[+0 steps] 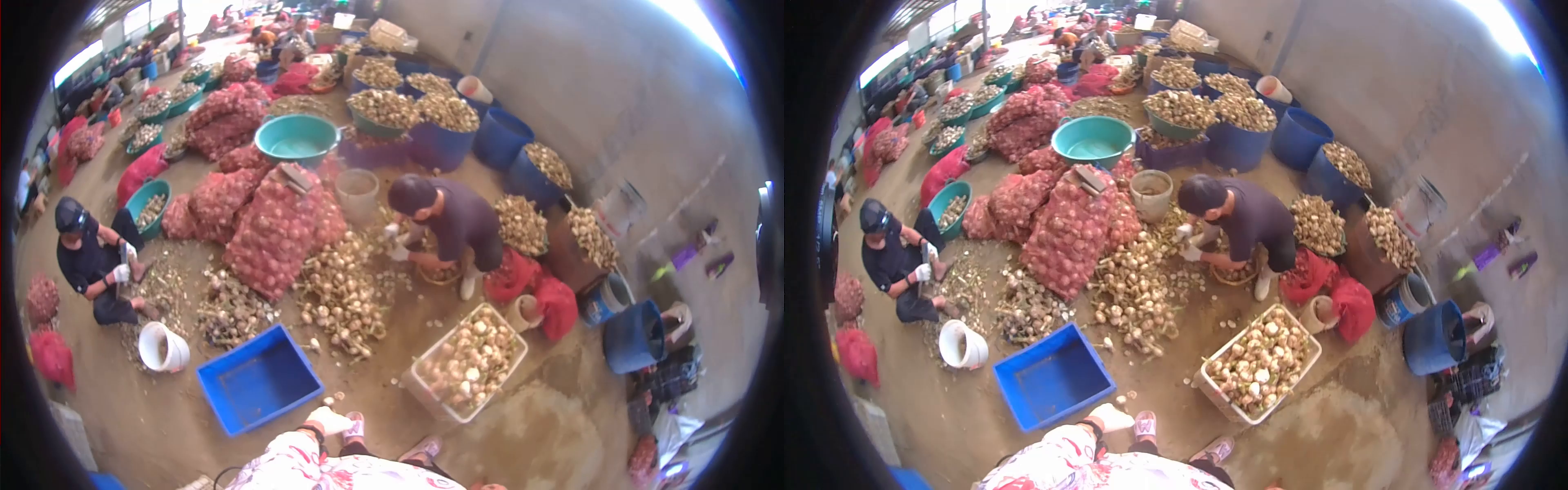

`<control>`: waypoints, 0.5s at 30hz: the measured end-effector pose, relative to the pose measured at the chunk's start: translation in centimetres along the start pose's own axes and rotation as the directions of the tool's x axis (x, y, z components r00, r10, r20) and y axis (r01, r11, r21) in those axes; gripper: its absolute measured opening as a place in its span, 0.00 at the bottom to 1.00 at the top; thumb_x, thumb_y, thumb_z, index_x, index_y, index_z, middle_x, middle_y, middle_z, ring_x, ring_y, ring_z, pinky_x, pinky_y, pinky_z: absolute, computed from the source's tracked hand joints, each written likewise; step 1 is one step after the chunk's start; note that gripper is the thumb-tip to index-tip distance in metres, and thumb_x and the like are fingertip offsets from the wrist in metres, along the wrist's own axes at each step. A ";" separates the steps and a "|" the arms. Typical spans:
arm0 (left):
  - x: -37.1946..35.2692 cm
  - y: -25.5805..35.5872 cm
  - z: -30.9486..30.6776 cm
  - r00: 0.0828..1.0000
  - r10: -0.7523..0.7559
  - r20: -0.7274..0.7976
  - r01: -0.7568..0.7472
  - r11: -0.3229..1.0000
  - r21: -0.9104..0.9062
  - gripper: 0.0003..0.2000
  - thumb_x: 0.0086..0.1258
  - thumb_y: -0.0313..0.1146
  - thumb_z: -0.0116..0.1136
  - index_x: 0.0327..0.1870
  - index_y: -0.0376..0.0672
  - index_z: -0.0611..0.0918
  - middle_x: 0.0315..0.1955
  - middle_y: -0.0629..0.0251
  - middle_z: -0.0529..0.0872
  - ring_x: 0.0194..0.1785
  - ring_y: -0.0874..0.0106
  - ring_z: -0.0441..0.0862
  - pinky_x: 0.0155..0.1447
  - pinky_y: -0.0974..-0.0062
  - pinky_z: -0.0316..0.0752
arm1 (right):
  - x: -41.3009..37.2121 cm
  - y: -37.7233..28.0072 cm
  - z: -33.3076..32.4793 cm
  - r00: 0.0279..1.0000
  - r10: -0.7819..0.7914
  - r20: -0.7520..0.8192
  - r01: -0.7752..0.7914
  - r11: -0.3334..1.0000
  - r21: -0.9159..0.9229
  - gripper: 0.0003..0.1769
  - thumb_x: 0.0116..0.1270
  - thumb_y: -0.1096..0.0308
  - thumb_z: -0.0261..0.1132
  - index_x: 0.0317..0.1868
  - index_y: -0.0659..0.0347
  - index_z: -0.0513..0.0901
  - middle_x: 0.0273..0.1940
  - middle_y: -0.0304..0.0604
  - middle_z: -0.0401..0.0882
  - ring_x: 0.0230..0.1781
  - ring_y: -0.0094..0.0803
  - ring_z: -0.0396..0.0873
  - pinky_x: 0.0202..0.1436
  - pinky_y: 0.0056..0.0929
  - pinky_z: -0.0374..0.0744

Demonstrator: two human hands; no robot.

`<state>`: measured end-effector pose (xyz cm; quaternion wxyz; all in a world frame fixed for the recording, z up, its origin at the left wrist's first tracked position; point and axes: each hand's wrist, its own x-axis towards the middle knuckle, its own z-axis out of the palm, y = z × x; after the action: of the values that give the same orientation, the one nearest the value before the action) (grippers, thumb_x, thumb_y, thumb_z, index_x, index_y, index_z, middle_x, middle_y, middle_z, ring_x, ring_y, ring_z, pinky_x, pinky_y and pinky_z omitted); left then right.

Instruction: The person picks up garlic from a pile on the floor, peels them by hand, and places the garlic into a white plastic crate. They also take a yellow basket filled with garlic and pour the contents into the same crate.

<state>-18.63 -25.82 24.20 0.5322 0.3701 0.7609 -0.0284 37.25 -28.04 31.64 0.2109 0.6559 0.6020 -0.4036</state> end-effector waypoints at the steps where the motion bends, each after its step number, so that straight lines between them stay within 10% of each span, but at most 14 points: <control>1: 1.3 -0.5 0.8 1.000 0.006 0.010 -0.006 1.000 0.012 0.25 0.59 0.58 0.56 0.48 0.49 0.86 0.48 0.49 0.85 0.54 0.57 0.82 0.58 0.65 0.74 | -0.3 0.3 0.5 1.000 0.013 -0.001 -0.013 1.000 0.011 0.18 0.68 0.58 0.53 0.40 0.60 0.86 0.43 0.51 0.85 0.47 0.48 0.80 0.51 0.42 0.76; 6: 6.9 -4.4 5.0 0.977 0.210 0.024 -0.211 0.966 0.150 0.23 0.66 0.57 0.49 0.51 0.53 0.84 0.50 0.54 0.85 0.56 0.58 0.81 0.59 0.65 0.74 | -1.6 -3.6 -1.1 0.982 0.182 -0.042 -0.171 0.967 0.191 0.17 0.67 0.59 0.54 0.36 0.64 0.84 0.41 0.52 0.84 0.41 0.47 0.80 0.46 0.41 0.77; 9: -7.2 4.9 -5.0 0.988 0.111 0.106 -0.122 0.987 0.102 0.23 0.66 0.57 0.49 0.52 0.53 0.84 0.51 0.54 0.84 0.57 0.58 0.80 0.59 0.65 0.74 | -0.1 -2.9 -0.8 0.979 0.200 -0.029 -0.179 0.924 0.337 0.17 0.69 0.59 0.56 0.38 0.66 0.82 0.37 0.52 0.84 0.32 0.41 0.80 0.38 0.40 0.78; 12: -2.6 0.9 -1.8 0.995 0.077 0.060 -0.083 0.992 0.099 0.24 0.63 0.58 0.51 0.51 0.53 0.85 0.51 0.51 0.84 0.56 0.57 0.80 0.59 0.64 0.74 | 4.6 1.8 1.2 0.978 0.195 -0.079 -0.113 0.804 0.583 0.15 0.70 0.60 0.59 0.46 0.63 0.81 0.33 0.46 0.84 0.31 0.34 0.81 0.32 0.36 0.80; 15: -8.7 4.0 -3.7 0.997 -0.079 0.000 0.079 0.996 0.035 0.27 0.61 0.59 0.54 0.52 0.50 0.85 0.52 0.49 0.84 0.57 0.57 0.80 0.59 0.64 0.74 | 6.1 3.0 0.3 0.980 0.051 -0.192 0.032 0.914 0.406 0.17 0.70 0.58 0.61 0.47 0.63 0.81 0.35 0.47 0.84 0.31 0.34 0.82 0.33 0.34 0.80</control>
<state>-17.81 -25.97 34.40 0.5247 0.3487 0.7741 -0.0628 39.77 -25.07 26.07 0.0107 0.7251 0.5198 -0.4515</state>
